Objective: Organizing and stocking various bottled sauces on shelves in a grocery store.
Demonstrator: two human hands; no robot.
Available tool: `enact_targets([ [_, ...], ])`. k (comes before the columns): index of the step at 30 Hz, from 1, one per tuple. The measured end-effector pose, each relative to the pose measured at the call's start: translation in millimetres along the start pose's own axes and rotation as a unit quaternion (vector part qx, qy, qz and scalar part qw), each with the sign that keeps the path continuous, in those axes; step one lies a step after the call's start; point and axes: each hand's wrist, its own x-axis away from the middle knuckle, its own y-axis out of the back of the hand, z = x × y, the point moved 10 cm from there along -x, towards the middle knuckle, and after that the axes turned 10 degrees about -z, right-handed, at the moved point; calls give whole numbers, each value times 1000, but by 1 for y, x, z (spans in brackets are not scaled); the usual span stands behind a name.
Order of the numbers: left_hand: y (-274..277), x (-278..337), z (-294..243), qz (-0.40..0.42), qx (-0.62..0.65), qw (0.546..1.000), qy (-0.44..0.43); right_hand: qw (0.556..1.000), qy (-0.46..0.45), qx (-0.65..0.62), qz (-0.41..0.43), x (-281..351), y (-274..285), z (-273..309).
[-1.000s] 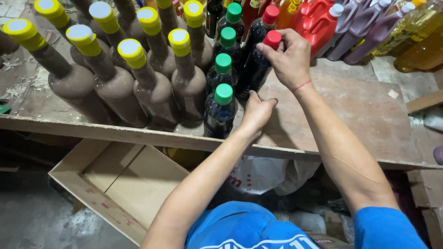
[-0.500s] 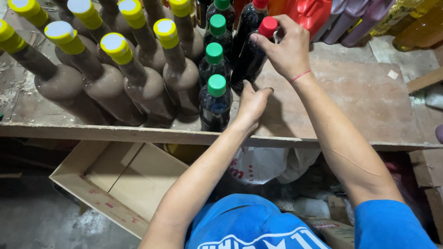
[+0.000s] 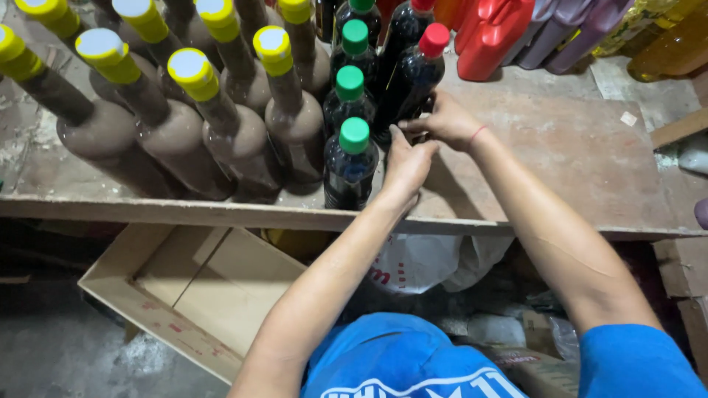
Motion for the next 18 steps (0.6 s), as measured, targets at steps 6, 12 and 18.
enact_targets([
  [6, -2, -5, 9, -6, 9, 1000, 14, 998, 62, 15, 4, -15, -4, -8],
  [12, 0, 0, 0, -7, -14, 1000, 17, 998, 60, 7, 21, -12, -8, -3],
  [18, -2, -6, 4, 2, 2, 1000, -16, 998, 64, 19, 10, 1, -11, 14],
])
